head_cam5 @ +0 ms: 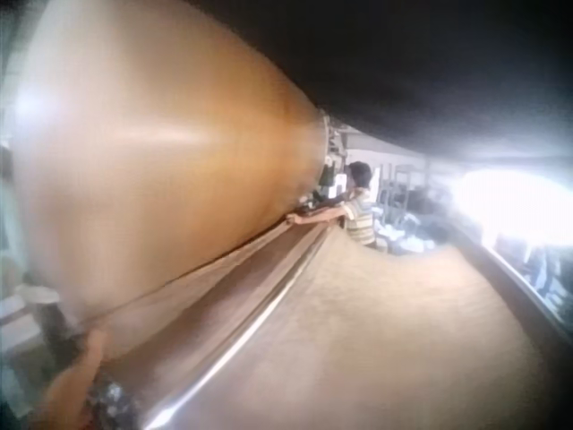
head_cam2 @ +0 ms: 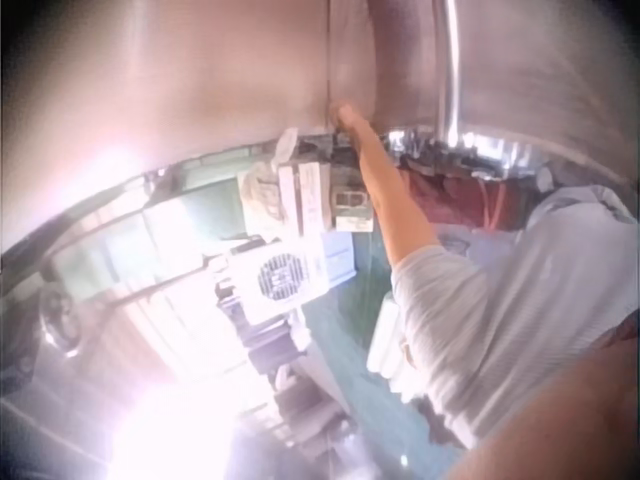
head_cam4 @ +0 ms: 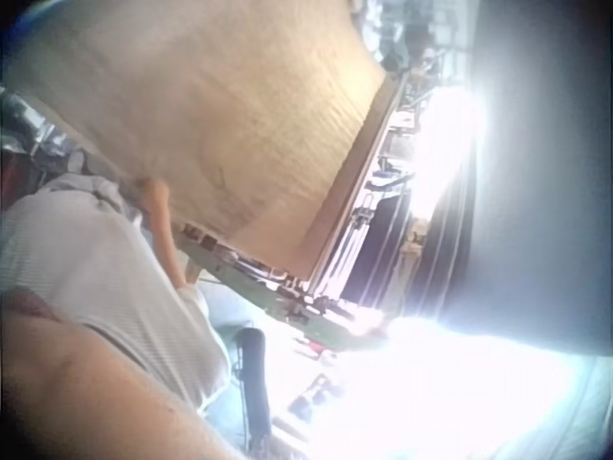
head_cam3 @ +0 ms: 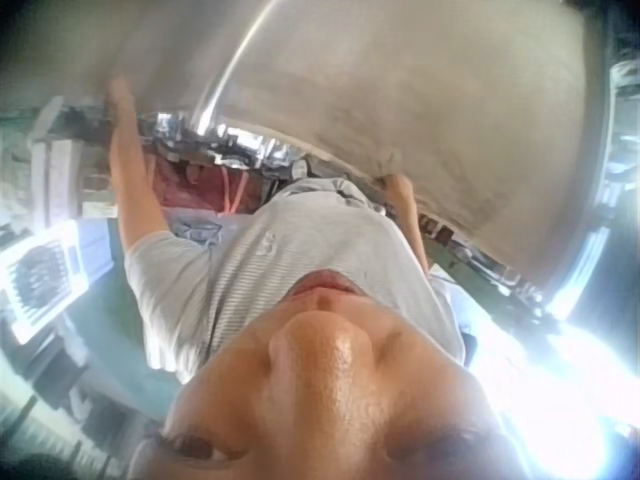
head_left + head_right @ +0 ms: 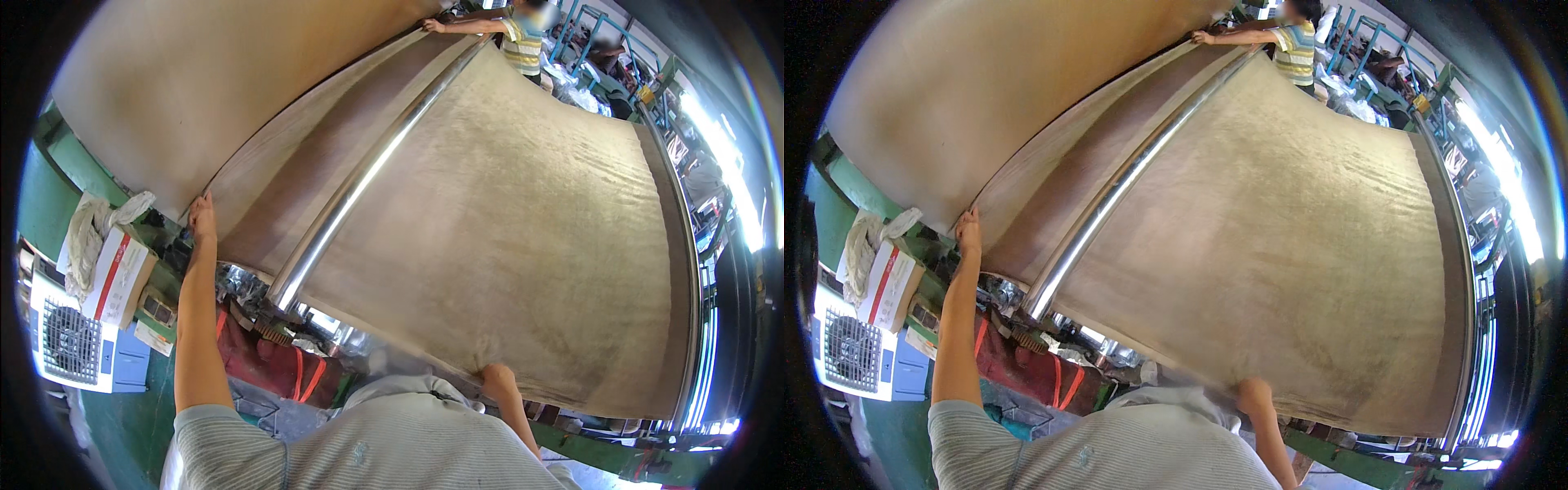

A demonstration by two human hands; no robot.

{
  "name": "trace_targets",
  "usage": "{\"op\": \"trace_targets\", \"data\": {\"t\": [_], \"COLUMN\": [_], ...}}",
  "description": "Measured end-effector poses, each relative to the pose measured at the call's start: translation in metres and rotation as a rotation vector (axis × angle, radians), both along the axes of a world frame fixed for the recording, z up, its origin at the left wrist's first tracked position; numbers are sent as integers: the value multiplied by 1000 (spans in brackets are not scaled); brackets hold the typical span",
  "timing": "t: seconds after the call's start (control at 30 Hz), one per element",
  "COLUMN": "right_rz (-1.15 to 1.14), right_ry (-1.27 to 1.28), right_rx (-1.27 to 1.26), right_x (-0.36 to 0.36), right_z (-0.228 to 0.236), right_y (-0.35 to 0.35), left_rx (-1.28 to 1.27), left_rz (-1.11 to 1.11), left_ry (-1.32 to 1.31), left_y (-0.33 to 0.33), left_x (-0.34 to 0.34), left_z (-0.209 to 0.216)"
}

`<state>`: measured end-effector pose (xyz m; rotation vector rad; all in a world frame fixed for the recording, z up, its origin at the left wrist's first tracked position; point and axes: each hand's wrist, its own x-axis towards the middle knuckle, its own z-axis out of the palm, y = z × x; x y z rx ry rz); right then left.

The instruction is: The person guides a large black fabric sheet through a roller machine, smoothing and aligning it with both hands. They then switch to a beige fabric sheet and continue feeding it through the rollers.

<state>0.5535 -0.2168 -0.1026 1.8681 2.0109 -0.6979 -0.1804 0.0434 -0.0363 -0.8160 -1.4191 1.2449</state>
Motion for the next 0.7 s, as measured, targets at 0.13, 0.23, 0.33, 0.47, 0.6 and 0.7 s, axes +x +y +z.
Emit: {"op": "trace_targets", "data": {"t": [0.13, 0.23, 0.33, 0.47, 0.6, 0.7], "right_rz": [11, -30, -76, -57, -93, -119], "right_ry": [-28, 18, 56, 56, 101, 31], "right_rx": [-33, -38, -18, -23, -5, -12], "right_x": [-3, -8, -13, -4, -10, -5], "right_z": [4, 15, 30, 24, 46, 39], "right_y": [3, 4, -1, -11, -10, -12], "left_rx": [-73, -94, -116, 98, 156, 64], "left_rz": [211, 252, 237, 117, -76, -53], "left_ry": [255, 235, 66, -359, -368, -253], "left_y": [0, 5, 14, 22, 29, 35], "left_x": [11, 13, 14, -5, -34, -31], "left_z": [-9, -15, -19, -35, -46, -43]}}
